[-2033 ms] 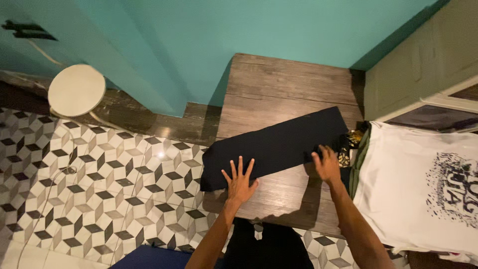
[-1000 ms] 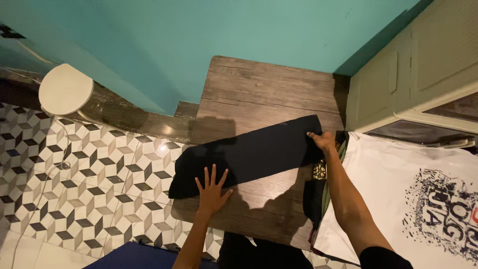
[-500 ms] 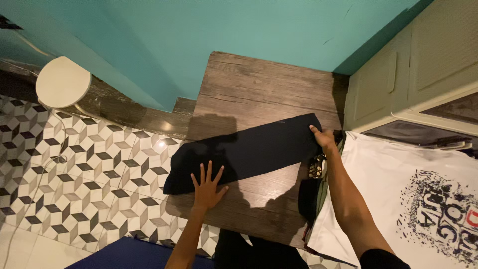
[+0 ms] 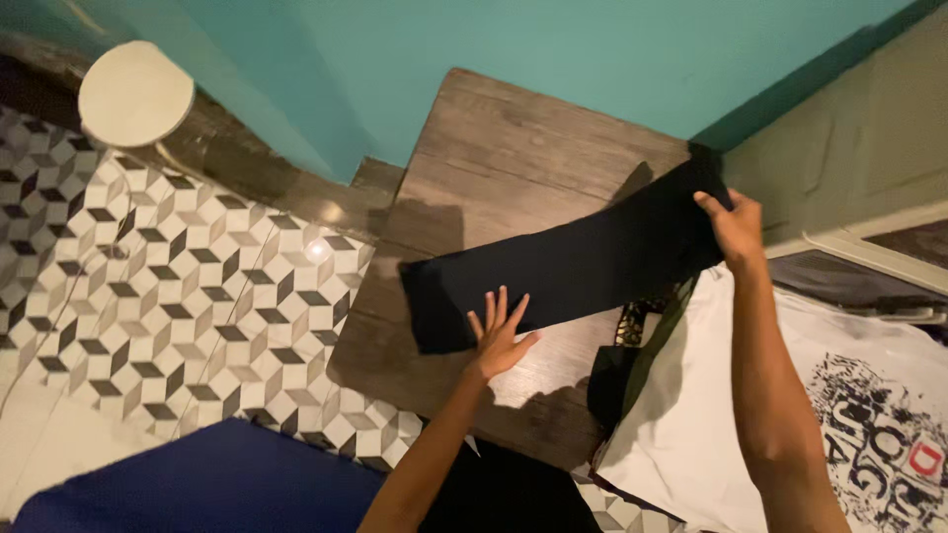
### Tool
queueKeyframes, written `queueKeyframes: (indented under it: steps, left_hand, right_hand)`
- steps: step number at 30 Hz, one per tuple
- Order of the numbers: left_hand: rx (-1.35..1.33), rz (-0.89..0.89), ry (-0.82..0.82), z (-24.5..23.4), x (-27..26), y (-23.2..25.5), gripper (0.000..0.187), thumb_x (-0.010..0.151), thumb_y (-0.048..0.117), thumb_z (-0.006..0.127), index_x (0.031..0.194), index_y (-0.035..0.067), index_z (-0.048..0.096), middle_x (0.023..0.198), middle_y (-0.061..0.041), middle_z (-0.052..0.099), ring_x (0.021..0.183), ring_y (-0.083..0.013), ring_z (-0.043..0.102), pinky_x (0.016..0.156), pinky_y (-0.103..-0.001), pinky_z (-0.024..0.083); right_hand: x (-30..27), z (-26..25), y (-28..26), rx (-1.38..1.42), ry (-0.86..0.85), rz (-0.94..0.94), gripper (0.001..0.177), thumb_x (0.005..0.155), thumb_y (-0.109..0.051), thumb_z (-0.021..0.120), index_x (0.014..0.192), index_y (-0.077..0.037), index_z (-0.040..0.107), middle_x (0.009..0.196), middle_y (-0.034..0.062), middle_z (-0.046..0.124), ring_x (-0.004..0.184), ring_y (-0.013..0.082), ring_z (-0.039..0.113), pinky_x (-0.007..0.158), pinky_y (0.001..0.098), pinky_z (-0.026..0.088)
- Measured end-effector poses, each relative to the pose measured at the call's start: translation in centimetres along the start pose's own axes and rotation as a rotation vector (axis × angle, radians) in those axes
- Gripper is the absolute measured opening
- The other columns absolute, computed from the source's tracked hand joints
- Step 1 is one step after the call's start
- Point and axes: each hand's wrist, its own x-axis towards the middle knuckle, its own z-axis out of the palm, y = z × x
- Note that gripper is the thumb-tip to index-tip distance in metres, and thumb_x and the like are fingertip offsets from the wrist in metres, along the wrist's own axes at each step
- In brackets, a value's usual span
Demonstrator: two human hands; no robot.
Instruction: The person folds a black t-shirt on a table and then places it into an open cabinet.
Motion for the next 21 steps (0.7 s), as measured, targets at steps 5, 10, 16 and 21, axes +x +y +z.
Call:
queueKeyframes:
  steps: [5,10,16,21]
  left_hand:
    - [-0.071,-0.04,0.18,0.7,1.0,0.5,0.078,0.094,0.041,0.065,0.161,0.02,0.03,0.173,-0.016,0.008,0.159,-0.0354,0.008,0.122,-0.06,0.011]
    - [0.153,0.02,0.37,-0.2,0.0,-3.6,0.068,0.097,0.034,0.066,0.158,0.019,0.04,0.17,-0.014,0.022,0.159,-0.0364,0.018,0.125,-0.062,0.015]
    - [0.242,0.086,0.362,-3.5,-2.3,-6.7,0.072,0.092,0.036,0.069,0.156,0.02,0.042,0.167,-0.018,0.023,0.153,-0.0405,0.017,0.117,-0.065,0.018]
    - [-0.039,0.041,0.407,-5.4,-1.7,-7.5,0.063,0.094,0.025,0.068,0.153,0.02,0.045,0.162,-0.013,0.038,0.148,-0.0342,0.035,0.118,-0.051,0.031]
  right_hand:
    - [-4.1,2.8,-5.3,0.072,-0.093,-0.089,0.042,0.097,-0.023,0.073,0.125,0.007,0.068,0.113,0.0111,0.072,0.098,0.0183,0.065,0.088,0.0306,0.052]
    - [-8.1,9.4,-7.3,0.018,-0.164,-0.325,0.049,0.096,-0.023,0.074,0.132,0.008,0.063,0.122,0.0109,0.072,0.109,0.0167,0.065,0.097,0.0311,0.05]
    - [-14.3,20.2,-8.3,-0.117,-0.183,-0.406,0.053,0.097,-0.032,0.074,0.132,0.005,0.063,0.094,0.0173,0.075,0.075,0.0188,0.064,0.067,0.0357,0.053]
    - [-19.6,28.3,-7.6,-0.338,-0.281,-0.314,0.053,0.093,-0.031,0.069,0.136,-0.001,0.062,0.076,0.0298,0.069,0.072,0.0395,0.073,0.066,0.0475,0.055]
